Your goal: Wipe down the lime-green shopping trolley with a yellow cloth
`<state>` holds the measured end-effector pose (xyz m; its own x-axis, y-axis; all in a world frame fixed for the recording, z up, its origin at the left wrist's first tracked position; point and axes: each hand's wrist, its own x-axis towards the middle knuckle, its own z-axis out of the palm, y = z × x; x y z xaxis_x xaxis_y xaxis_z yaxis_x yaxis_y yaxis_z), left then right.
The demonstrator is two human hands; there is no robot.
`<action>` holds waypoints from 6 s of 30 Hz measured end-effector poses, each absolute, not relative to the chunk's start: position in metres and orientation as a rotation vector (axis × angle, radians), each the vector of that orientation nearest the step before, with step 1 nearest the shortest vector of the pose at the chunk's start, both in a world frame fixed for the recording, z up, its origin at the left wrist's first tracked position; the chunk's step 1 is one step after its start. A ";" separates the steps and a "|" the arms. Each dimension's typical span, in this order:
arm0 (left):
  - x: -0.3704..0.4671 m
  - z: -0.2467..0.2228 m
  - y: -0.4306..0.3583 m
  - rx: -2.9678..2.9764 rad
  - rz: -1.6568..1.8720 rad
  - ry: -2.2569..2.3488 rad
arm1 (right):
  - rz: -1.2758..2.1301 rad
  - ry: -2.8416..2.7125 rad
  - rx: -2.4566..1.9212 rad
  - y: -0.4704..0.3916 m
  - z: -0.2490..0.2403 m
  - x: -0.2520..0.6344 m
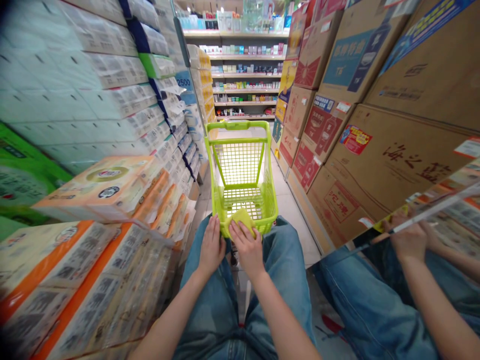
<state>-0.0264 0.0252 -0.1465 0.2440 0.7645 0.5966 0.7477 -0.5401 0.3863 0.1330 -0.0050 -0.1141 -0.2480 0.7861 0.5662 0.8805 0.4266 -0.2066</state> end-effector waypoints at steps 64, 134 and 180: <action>-0.168 -0.115 0.232 1.931 1.018 1.558 | -0.080 -2.114 -1.447 0.111 -0.053 0.173; -0.033 -0.111 0.038 2.461 0.819 2.117 | -0.160 -2.294 -1.228 0.082 -0.077 0.110; -0.056 -0.112 0.060 2.463 0.916 1.920 | -0.277 -1.962 -1.704 0.090 -0.063 0.177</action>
<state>-0.0562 0.0603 -0.1120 0.1480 0.8584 0.4911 0.9217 -0.2998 0.2462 0.1766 0.0901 -0.0630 -0.0712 0.8589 0.5072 0.9658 0.1864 -0.1801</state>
